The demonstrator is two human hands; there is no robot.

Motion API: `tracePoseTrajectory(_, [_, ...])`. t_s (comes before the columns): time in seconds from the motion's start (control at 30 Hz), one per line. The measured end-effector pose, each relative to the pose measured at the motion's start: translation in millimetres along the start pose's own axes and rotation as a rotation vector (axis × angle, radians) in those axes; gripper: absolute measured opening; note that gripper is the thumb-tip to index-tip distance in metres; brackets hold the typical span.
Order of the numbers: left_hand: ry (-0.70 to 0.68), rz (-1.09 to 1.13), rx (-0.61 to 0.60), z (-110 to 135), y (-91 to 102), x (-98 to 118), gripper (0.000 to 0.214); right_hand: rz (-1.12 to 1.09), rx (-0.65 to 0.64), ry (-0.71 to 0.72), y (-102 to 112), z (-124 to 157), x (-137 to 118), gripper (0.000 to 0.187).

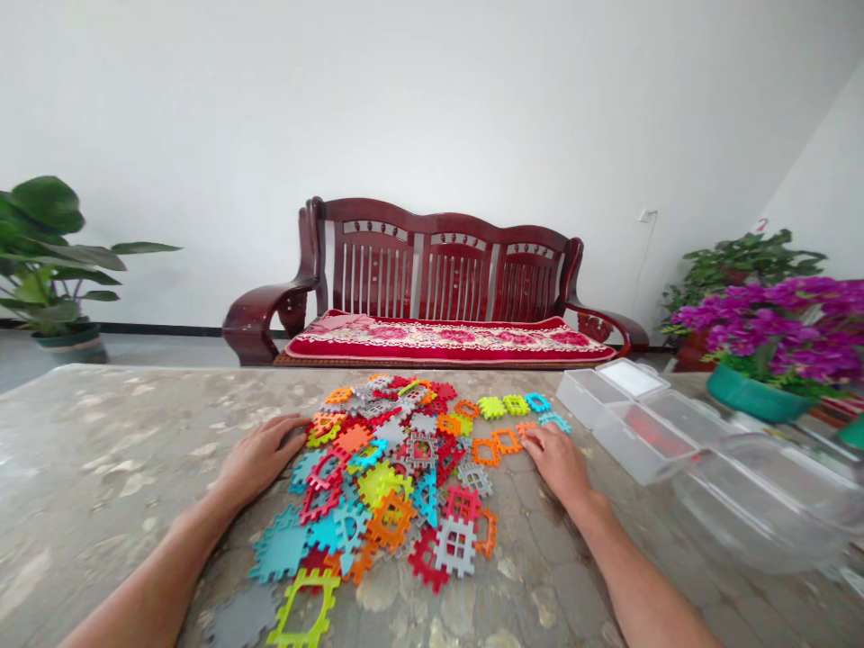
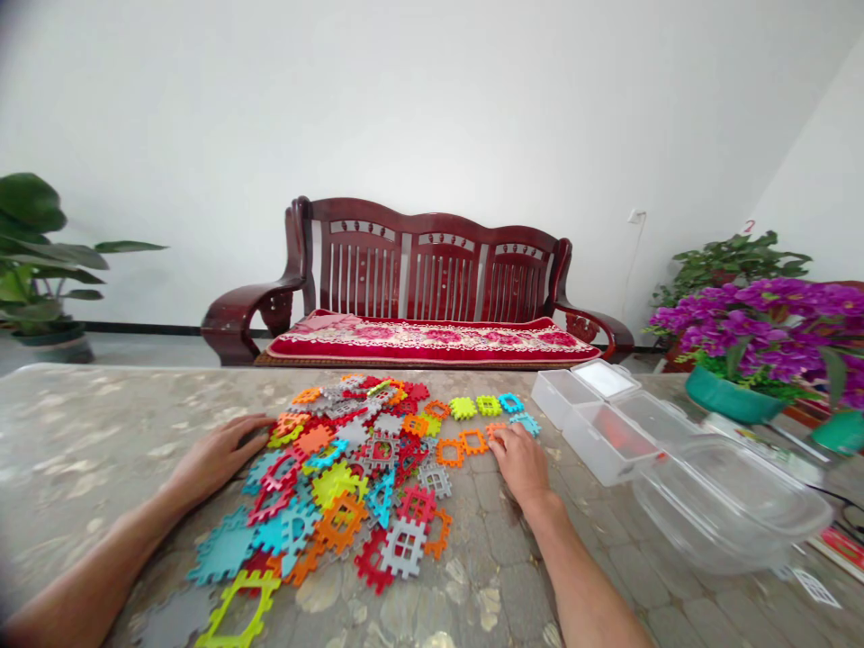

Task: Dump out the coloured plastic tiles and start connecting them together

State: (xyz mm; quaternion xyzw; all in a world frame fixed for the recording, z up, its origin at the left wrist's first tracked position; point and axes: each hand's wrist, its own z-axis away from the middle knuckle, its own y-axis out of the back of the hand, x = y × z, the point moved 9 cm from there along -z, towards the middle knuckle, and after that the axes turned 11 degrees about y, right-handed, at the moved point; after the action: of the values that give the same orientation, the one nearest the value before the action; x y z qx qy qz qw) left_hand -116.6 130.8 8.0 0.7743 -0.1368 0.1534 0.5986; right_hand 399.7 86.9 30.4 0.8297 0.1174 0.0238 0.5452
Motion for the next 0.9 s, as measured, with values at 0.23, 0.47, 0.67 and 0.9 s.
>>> tracePoseTrajectory(0.23, [-0.006,0.004,0.001,0.0,1.0,0.8,0.052,0.04,0.065,0.107,15.1,2.0,-21.0,0.02])
tracePoseTrajectory(0.47, [0.0,0.001,-0.009,-0.4,0.2,1.7,0.054,0.024,0.001,0.209,13.3,2.4,-45.8,0.017])
tracePoseTrajectory(0.67, [-0.008,0.001,0.0,0.5,1.7,2.4,0.053,-0.011,0.009,0.214,9.5,-0.1,-46.7,0.02])
tracePoseTrajectory(0.9, [-0.004,-0.01,-0.02,-0.5,-1.8,0.0,0.055,0.038,0.055,0.053,12.7,2.6,-18.4,0.024])
